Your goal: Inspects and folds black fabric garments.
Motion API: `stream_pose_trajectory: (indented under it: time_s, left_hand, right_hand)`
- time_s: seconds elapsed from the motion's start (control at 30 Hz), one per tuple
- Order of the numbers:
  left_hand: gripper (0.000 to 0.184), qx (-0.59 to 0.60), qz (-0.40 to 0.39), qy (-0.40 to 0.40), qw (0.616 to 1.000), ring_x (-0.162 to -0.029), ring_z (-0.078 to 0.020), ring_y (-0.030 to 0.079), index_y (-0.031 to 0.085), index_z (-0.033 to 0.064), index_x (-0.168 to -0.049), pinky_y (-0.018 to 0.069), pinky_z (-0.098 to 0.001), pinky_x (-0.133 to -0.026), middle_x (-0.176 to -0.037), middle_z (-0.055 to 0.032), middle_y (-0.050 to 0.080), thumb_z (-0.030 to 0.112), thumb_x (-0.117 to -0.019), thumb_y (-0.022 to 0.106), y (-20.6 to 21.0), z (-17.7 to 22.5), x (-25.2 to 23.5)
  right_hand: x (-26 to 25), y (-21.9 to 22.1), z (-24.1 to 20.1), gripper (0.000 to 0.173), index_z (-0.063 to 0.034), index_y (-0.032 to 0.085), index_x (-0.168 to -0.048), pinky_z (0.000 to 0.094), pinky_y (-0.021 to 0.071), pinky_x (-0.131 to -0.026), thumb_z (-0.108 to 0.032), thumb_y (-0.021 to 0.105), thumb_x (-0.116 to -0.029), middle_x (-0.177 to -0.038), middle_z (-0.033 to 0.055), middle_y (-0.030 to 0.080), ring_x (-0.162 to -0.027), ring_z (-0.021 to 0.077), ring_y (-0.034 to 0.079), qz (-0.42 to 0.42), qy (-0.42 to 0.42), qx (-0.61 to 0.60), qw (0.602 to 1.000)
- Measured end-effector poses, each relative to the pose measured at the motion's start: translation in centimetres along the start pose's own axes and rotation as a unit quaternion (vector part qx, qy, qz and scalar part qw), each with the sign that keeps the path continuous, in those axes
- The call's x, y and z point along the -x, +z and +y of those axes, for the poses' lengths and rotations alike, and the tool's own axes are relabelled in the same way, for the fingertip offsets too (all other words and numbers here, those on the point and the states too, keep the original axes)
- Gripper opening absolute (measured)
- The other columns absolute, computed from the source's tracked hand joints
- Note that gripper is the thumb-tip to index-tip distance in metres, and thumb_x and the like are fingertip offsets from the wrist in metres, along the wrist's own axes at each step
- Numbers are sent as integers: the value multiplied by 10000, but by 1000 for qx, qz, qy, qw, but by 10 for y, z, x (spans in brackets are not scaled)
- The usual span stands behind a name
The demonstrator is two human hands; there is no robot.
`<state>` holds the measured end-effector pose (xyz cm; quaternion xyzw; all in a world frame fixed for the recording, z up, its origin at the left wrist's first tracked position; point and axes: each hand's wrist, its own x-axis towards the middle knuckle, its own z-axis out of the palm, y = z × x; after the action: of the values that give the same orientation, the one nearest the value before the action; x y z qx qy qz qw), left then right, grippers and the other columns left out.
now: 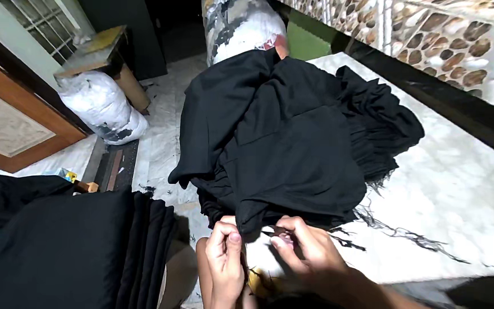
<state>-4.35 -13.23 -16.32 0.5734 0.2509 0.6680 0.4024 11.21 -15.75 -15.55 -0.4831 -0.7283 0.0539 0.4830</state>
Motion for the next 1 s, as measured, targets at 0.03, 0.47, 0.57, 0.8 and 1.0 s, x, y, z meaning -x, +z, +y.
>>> stream_pose_trajectory:
  time_s: [0.03,0.47,0.57,0.8,1.0]
  left_hand:
    - [237,-10,-13,2,1000,-1011,53,613,647,205,-948,504,-142,-875,-999,138,660,349,-1066,500,-2,1,2]
    - [354,-85,40,-14,995,-980,90,643,670,150,-1122,540,-130,-850,-1033,169,700,439,-1054,479,2,2,12]
    - [293,-152,44,-141,977,-843,8,642,644,-116,-1159,545,-174,-780,-917,-38,682,82,-944,624,11,6,5]
    - [161,-292,1,24,956,-751,-126,648,750,-73,-836,525,-195,-761,-742,-131,677,29,-900,643,-8,24,24]
    - [179,-294,-37,78,952,-753,-161,657,749,-45,-821,532,-219,-751,-741,-120,682,52,-910,628,7,10,21]
  right_hand:
    - [1,2,-3,197,-45,605,-973,152,468,-583,-228,530,-967,-697,54,617,-609,74,579,-5,-9,11,1000]
    - [-29,9,-4,260,-34,561,-1024,155,477,-617,-275,471,-1065,-824,94,615,-683,77,586,56,-38,1,998]
    - [-41,10,3,336,-13,592,-1110,175,506,-652,-332,492,-1074,-1175,193,607,-809,109,622,2,-54,-27,998]
    - [-37,-51,14,319,171,593,-1113,538,567,-779,-132,533,-1036,-995,360,660,-875,498,690,-264,-86,46,960]
    - [-25,-25,27,286,68,656,-1093,459,564,-744,-174,513,-1043,-925,251,692,-828,404,704,-201,-158,110,960]
